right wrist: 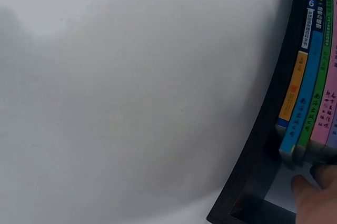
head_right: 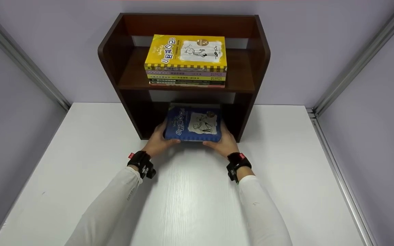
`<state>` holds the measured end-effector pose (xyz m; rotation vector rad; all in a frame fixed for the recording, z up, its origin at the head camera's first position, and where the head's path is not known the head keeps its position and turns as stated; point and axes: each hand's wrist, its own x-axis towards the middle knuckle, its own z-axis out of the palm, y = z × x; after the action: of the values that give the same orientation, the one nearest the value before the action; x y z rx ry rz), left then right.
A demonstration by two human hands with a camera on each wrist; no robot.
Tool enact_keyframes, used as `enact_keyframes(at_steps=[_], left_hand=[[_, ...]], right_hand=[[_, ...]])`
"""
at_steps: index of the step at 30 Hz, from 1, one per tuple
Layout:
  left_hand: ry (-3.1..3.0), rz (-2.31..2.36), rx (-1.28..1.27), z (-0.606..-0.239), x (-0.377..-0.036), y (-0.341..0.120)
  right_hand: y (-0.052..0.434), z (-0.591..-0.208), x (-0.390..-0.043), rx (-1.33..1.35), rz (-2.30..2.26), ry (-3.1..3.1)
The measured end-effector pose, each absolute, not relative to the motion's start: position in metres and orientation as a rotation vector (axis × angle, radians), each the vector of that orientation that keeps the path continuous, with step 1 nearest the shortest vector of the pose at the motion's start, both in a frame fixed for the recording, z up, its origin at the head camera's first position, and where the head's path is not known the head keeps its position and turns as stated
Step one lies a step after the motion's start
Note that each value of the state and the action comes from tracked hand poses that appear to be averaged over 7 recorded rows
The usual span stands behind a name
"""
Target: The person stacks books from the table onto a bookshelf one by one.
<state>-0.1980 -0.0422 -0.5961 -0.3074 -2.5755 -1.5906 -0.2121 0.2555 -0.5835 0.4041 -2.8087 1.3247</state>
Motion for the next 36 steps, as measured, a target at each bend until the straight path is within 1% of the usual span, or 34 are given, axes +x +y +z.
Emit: enact_keyframes(at_steps=[7,14,21,26,36], left_hand=[[-2.537,-1.578,-0.297,-0.590,-0.198,-0.036],[-2.592,-1.530,-0.205,-0.581,-0.196,-0.034],[-2.555,-1.466,-0.312,-0.582,-0.196,-0.036],[-2.576,-1.314,-0.327,-0.583,-0.198,-0.035],[-2.564,-1.118,-0.199,-0.584,-0.200,-0.033]], right_hand=[[0.255,-0.583,-0.212,0.428,1.261,-2.802],[0.252,-0.580,-0.212,0.420,1.217,-2.761],[0.248,-0.581,-0.211,0.389,1.223,-2.753],[0.247,-0.581,-0.212,0.363,1.190,-2.737],[0.243,-0.582,-0.212,0.332,1.081,-2.636]])
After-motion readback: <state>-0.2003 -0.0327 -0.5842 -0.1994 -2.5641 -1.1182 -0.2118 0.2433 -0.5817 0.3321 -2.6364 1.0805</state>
